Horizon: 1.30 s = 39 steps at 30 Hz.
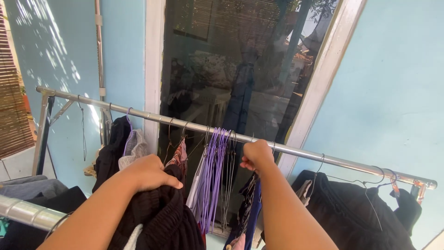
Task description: Hanging various items of clothing and a towel onto hangers on a drying rack.
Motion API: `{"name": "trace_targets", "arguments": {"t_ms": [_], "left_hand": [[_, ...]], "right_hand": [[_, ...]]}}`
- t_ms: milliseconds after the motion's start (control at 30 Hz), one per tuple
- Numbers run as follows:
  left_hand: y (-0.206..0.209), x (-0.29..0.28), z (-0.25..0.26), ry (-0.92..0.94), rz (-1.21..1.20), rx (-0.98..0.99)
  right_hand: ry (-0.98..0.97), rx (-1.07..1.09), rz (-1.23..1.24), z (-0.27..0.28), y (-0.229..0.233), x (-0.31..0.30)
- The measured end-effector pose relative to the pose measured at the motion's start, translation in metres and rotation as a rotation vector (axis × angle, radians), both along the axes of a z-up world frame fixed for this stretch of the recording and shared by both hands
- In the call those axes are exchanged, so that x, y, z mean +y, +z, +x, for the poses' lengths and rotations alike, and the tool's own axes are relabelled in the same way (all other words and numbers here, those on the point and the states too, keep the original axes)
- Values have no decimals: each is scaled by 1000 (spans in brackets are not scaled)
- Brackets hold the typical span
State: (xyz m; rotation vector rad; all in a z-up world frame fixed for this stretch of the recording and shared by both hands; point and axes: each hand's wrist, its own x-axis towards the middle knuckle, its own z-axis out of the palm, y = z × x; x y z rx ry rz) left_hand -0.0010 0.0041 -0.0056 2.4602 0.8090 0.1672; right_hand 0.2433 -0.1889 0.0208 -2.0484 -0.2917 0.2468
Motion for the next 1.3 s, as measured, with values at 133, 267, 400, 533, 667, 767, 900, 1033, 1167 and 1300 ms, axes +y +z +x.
{"name": "trace_targets", "arguments": {"t_ms": [133, 267, 400, 533, 667, 767, 900, 1033, 1167, 1300], "left_hand": [[-1, 0, 3, -9, -4, 19], [-2, 2, 3, -2, 6, 15], [-2, 7, 6, -4, 12, -9], [-8, 8, 5, -24, -5, -28], [-10, 11, 3, -30, 17, 5], [-12, 17, 6, -21, 42, 2], [-9, 13, 7, -8, 71, -41], [24, -7, -2, 30, 156, -106], [57, -42, -34, 56, 172, -304], [91, -66, -80, 140, 12, -737]], "right_hand": [[107, 219, 169, 27, -3, -3], [169, 215, 150, 69, -35, 1], [46, 240, 252, 85, -43, 5], [110, 189, 245, 71, -20, 5], [41, 112, 228, 17, 7, -4], [-10, 127, 234, -8, 20, -10], [-18, 75, 29, -42, 44, -19], [-12, -73, -300, -37, 55, 0], [19, -72, -425, -35, 71, -4], [298, -349, -798, -76, 130, -28]]}}
